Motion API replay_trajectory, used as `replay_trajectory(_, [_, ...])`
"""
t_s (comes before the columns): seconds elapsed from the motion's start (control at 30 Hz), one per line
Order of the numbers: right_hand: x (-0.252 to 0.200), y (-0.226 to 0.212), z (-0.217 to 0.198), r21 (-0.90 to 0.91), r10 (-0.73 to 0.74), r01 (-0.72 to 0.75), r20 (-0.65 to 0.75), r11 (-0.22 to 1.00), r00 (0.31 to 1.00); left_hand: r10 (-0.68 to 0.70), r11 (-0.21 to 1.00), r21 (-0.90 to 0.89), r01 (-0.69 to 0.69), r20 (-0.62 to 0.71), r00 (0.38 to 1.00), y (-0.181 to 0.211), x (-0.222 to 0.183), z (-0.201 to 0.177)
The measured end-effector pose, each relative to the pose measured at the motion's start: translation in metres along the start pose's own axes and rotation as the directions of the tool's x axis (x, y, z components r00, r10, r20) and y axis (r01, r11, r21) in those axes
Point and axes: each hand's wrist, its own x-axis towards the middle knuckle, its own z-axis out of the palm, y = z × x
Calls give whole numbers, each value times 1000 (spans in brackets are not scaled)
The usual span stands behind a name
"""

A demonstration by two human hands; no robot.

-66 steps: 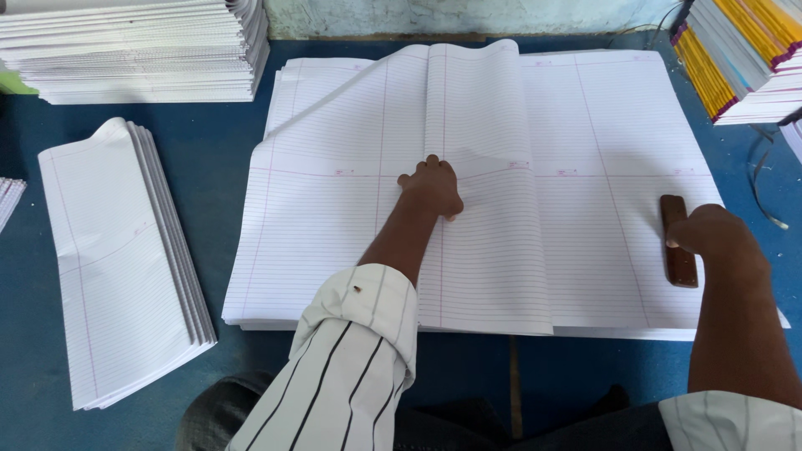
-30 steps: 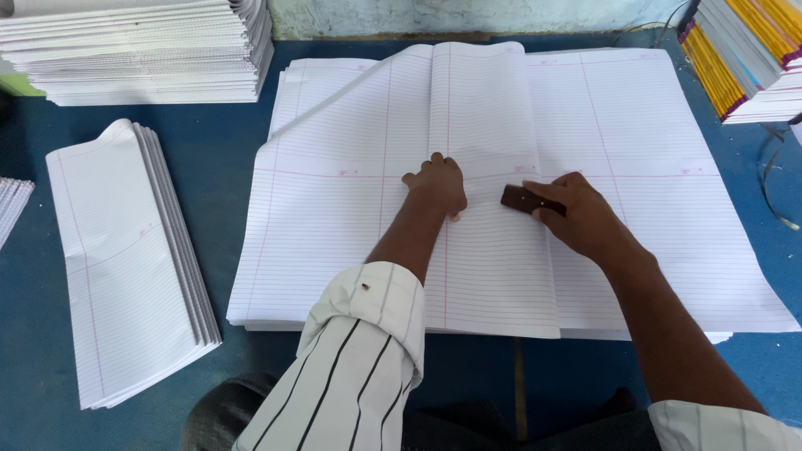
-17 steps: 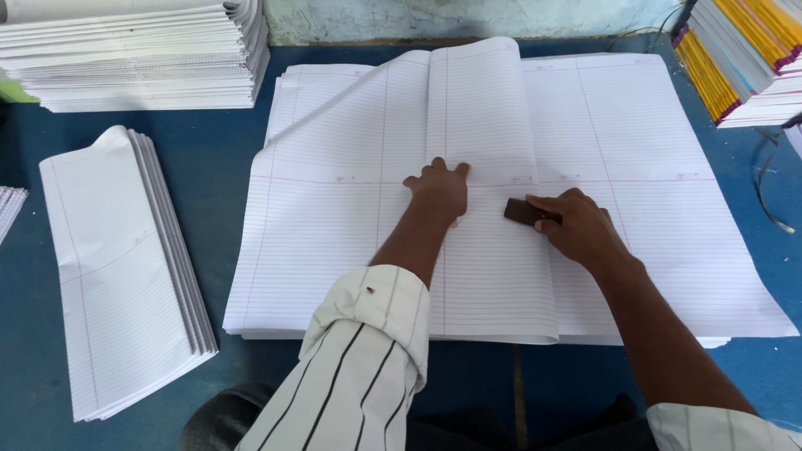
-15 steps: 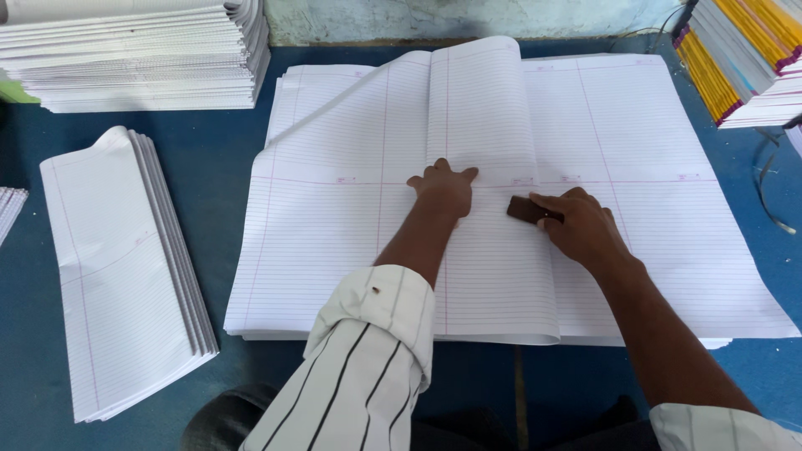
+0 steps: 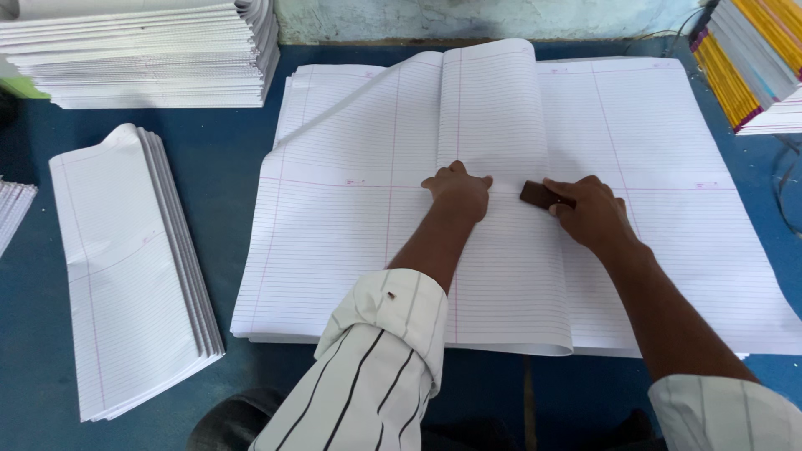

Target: The person folds large lined paper sheets in half, presses the crease with a wooden block, and stacks the folded sheets. The person repeats this process for multiple sheets, using the block to flatten each fold before stacking.

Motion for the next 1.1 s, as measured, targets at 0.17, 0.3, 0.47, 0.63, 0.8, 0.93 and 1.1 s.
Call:
replay_trajectory(0.17, [20,-6,-5,65,42,-44,28,997,999,16,1000,9,-16,-22,1000,-1,-1,1])
replay_trajectory(0.3, [40,-8,-6,60,34,-34,11,998,999,37,999,13,-36,-40,999,-3,-2,2])
replay_trajectory(0.47, [68,-5,-2,79,94,-98,51,992,994,31,1000,4,-31,-13,999,-4,-3,2])
replay_trajectory(0.63, [102,6,4,108,87,-91,33,990,996,57,998,14,-57,-31,998,-3,-1,1])
replay_trajectory(0.8, [133,16,13,127,41,-39,-14,991,999,57,998,21,-57,-46,997,-3,2,4])
replay_trajectory(0.93, [156,25,17,136,44,-40,-26,990,999,75,997,29,-73,-61,995,-2,6,7])
replay_trajectory(1.1, [183,26,20,90,73,-71,-21,993,997,89,994,61,-87,-29,996,-3,6,6])
